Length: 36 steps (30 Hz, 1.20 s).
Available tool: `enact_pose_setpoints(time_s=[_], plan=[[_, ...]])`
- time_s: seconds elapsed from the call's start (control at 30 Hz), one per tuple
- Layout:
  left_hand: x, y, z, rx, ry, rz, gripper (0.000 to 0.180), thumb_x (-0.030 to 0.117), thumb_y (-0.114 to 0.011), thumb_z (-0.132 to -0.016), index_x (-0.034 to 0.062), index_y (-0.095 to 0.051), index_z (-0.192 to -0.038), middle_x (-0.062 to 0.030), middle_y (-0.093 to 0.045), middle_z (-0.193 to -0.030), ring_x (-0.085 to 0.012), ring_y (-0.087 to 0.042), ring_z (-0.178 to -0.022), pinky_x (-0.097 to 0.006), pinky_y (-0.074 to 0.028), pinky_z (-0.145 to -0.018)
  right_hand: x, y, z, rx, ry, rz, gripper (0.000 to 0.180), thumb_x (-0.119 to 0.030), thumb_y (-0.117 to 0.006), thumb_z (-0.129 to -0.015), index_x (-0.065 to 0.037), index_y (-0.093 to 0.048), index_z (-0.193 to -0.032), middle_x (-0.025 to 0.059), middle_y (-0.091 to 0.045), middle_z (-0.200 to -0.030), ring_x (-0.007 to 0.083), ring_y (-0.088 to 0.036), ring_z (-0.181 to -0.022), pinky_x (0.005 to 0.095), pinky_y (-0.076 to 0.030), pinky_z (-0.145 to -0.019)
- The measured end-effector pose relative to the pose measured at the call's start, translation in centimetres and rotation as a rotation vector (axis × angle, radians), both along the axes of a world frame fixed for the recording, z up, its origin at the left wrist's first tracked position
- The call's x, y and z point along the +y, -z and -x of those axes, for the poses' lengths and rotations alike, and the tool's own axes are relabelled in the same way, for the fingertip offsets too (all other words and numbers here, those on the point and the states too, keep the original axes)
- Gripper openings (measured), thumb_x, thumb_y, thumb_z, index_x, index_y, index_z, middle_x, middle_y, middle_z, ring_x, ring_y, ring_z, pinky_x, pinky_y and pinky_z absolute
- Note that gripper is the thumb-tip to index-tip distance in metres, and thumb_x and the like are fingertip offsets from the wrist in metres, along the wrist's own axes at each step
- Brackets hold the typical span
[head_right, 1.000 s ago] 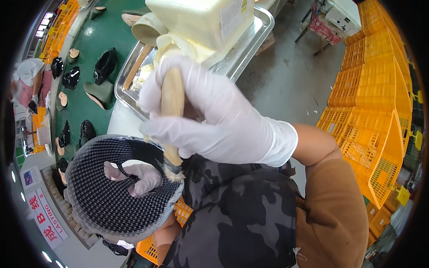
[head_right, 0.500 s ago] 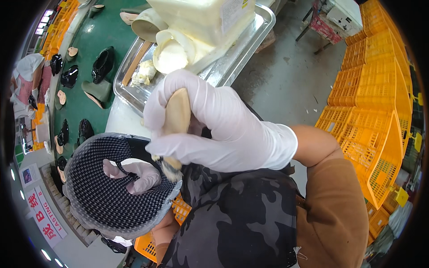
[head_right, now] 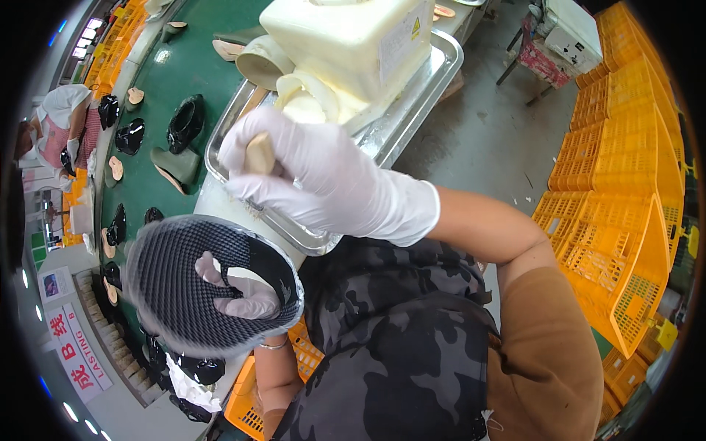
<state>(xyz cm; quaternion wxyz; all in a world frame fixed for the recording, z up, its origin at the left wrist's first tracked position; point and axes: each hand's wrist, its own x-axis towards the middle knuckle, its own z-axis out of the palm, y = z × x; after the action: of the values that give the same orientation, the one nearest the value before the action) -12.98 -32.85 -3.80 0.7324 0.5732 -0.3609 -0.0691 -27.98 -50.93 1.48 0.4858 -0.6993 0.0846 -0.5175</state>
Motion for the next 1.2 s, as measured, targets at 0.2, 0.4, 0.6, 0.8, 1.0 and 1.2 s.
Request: enact_pose_setpoints(time_s=[0.2,0.4,0.6,0.8,1.0,1.2], plan=[[1.0,3.8,-3.0,-0.218,0.124,-0.118,0.051,0.022,-0.047,-0.090,0.0130,-0.027,-0.137,-0.0140,-0.036,-0.133,-0.0208,-0.043,-0.114,-0.037,-0.035,-0.101,-4.7,-3.9,2.5,0.013,0.021,-0.125,0.013,-0.005,-0.051,-0.089,-0.002,-0.048,-0.101,0.0080,-0.061,-0.084,0.0068,-0.060,-0.069,0.0150,-0.050,-0.055],[-0.9,2.2,-6.7,-0.125,0.037,-0.272,0.064,0.027,-0.058,-0.084,0.0005,-0.027,-0.134,-0.0170,-0.045,-0.122,-0.0190,-0.050,-0.103,-0.031,-0.040,-0.087,-11.6,-7.3,3.1,0.165,-0.032,-0.337,0.015,-0.013,-0.058,-0.087,-0.003,-0.054,-0.097,0.0029,-0.060,-0.082,0.0039,-0.052,-0.060,0.0161,-0.042,-0.053],[-4.6,-3.3,-9.1,-0.341,0.168,-0.654,0.035,0.018,-0.051,-0.090,-0.0065,-0.050,-0.115,-0.0052,-0.061,-0.082,-0.0109,-0.056,-0.066,-0.022,-0.046,-0.060,-14.9,-5.6,2.7,0.377,-0.177,-0.281,0.016,-0.015,-0.056,-0.089,-0.005,-0.051,-0.100,0.0029,-0.059,-0.082,0.0060,-0.054,-0.064,0.0183,-0.044,-0.055],[-13.0,-7.7,-10.2,0.712,0.400,-0.360,0.026,0.020,-0.054,-0.089,-0.0007,-0.057,-0.104,-0.0066,-0.058,-0.085,-0.0125,-0.056,-0.071,-0.025,-0.049,-0.063,-14.5,-4.8,2.7,0.307,-0.260,-0.209,0.016,-0.010,-0.051,-0.090,-0.004,-0.052,-0.104,0.0007,-0.058,-0.085,0.0041,-0.056,-0.074,0.0166,-0.044,-0.057],[-23.5,-9.9,-11.0,0.095,0.464,-0.727,0.030,-0.002,-0.056,-0.073,-0.0013,-0.054,-0.103,-0.0019,-0.061,-0.085,-0.0063,-0.053,-0.070,-0.019,-0.040,-0.059,-14.3,-4.6,2.8,0.253,-0.295,-0.298,0.016,-0.009,-0.055,-0.086,-0.003,-0.052,-0.101,-0.0003,-0.054,-0.082,0.0052,-0.053,-0.075,0.0193,-0.045,-0.065],[-33.4,-7.3,-12.9,-0.296,0.380,-0.633,0.044,0.001,-0.066,-0.071,-0.0050,-0.050,-0.112,0.0005,-0.057,-0.076,-0.0061,-0.051,-0.064,-0.020,-0.041,-0.055,-14.5,-4.7,2.9,0.316,-0.324,-0.271,0.017,-0.010,-0.058,-0.085,-0.004,-0.053,-0.100,0.0005,-0.058,-0.083,0.0055,-0.055,-0.077,0.0209,-0.046,-0.068]])
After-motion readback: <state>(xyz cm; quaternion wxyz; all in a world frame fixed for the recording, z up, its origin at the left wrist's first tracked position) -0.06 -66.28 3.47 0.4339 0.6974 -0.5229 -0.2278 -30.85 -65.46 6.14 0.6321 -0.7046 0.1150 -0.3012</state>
